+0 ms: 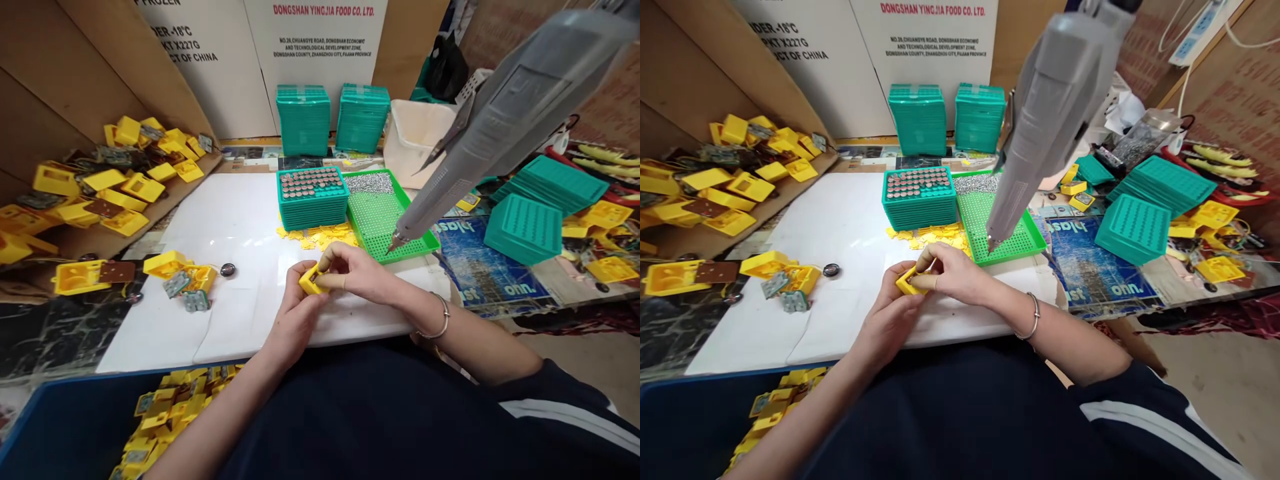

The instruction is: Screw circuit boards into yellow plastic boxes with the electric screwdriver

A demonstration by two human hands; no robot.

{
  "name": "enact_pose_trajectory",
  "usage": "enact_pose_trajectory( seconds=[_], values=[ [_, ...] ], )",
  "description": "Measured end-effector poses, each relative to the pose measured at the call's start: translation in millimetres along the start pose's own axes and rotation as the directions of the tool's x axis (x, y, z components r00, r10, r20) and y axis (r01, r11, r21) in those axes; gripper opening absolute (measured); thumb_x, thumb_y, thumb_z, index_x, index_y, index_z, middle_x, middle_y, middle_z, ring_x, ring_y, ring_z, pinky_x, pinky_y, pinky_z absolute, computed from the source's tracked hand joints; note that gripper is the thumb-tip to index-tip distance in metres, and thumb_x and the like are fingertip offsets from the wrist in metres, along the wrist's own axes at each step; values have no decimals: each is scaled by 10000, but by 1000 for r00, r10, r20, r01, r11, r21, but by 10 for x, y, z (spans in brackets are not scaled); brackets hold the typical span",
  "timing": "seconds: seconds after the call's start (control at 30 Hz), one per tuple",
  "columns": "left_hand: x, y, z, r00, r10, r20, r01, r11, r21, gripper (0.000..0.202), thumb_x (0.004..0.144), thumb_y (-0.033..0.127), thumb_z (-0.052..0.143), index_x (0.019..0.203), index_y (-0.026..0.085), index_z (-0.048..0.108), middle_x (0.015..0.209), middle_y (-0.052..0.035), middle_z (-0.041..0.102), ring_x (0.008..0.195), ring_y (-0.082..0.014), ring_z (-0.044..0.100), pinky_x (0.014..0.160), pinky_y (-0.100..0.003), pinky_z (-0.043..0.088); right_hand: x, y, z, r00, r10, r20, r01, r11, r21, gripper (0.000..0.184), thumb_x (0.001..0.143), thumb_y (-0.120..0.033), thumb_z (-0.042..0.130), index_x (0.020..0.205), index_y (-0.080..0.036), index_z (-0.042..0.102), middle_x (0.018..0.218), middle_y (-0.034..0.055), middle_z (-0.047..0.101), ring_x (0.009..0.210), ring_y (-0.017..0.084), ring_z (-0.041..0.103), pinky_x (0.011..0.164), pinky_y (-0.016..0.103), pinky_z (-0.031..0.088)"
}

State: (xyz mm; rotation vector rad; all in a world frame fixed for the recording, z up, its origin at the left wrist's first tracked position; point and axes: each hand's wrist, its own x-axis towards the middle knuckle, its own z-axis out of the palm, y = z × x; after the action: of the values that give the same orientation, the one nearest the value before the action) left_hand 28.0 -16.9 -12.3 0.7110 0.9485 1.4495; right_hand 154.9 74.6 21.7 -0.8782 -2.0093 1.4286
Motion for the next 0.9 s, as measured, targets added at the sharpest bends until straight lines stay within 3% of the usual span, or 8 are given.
enact_pose_trajectory(
  seconds=[0.1, 0.2, 0.3, 0.47, 0.6, 0.67, 0.77, 0.9],
  values=[
    [23, 57, -3, 997, -63, -36, 59, 993, -105, 261, 821, 241, 598, 1072, 215, 532, 1062, -47, 657, 1001, -201, 643, 911, -395, 504, 125, -123, -59, 962, -218, -164, 169, 948, -269, 104, 829, -256, 620, 874, -162, 621, 866, 12, 602, 704, 95, 524, 658, 246, 437],
    [17, 97, -10, 990, -131, -47, 127, 988, -88, 187, 849, 282, 575, 1006, 186, 541, 934, -61, 698, 862, -225, 696, 796, -426, 554, 398, -280, -130, 908, -376, -185, 156, 712, -684, 209, 922, -180, 473, 1017, -138, 654, 1000, 89, 628, 880, 162, 569, 791, 308, 442],
    [6, 97, -12, 992, -120, -47, 117, 991, -72, 179, 844, 273, 581, 995, 189, 536, 923, -57, 712, 885, -233, 701, 789, -414, 557, 751, -381, -177, 938, -309, -158, 10, 478, -878, 297, 937, -125, 388, 1008, -115, 676, 1053, 141, 635, 979, 229, 570, 831, 365, 435],
    [9, 61, -24, 994, -89, -58, 84, 993, -78, 209, 839, 273, 593, 1021, 211, 512, 935, -32, 716, 978, -202, 672, 985, -440, 458, 1164, -466, -244, 981, -102, -167, -117, 378, -918, 235, 876, -125, 484, 951, -58, 696, 993, 195, 669, 922, 282, 607, 783, 410, 453],
    [13, 24, -63, 998, -35, -45, 31, 996, -81, 249, 818, 213, 599, 1049, 223, 504, 1010, -24, 678, 1055, -191, 630, 1071, -452, 374, 1082, -509, -277, 975, -168, -145, -46, 487, -872, 168, 845, -137, 534, 865, -89, 693, 932, 151, 686, 898, 249, 611, 796, 387, 443],
    [14, 8, -76, 999, -5, -48, 0, 994, -105, 296, 796, 170, 600, 1066, 231, 495, 1052, -23, 644, 1104, -197, 601, 1077, -457, 372, 892, -487, -252, 977, -197, -87, 68, 668, -741, 116, 833, -172, 575, 807, -124, 678, 852, 80, 687, 825, 183, 605, 770, 329, 441],
    [19, -13, -73, 998, 36, -44, -42, 991, -124, 348, 779, 132, 590, 1088, 245, 477, 1095, -23, 604, 1123, -186, 570, 1058, -433, 396, 527, -367, -157, 992, -114, 47, 123, 932, -342, 92, 800, -229, 643, 772, -142, 654, 769, 10, 669, 719, 110, 584, 681, 249, 439],
    [30, -53, -69, 994, 103, -18, -104, 992, -69, 433, 787, 125, 575, 1164, 274, 423, 1170, -23, 564, 1099, -158, 542, 999, -366, 432, 168, -144, -3, 985, -82, 155, 98, 991, -94, 83, 817, -212, 625, 800, -144, 669, 784, 0, 680, 739, 96, 593, 696, 230, 443]
  ],
)
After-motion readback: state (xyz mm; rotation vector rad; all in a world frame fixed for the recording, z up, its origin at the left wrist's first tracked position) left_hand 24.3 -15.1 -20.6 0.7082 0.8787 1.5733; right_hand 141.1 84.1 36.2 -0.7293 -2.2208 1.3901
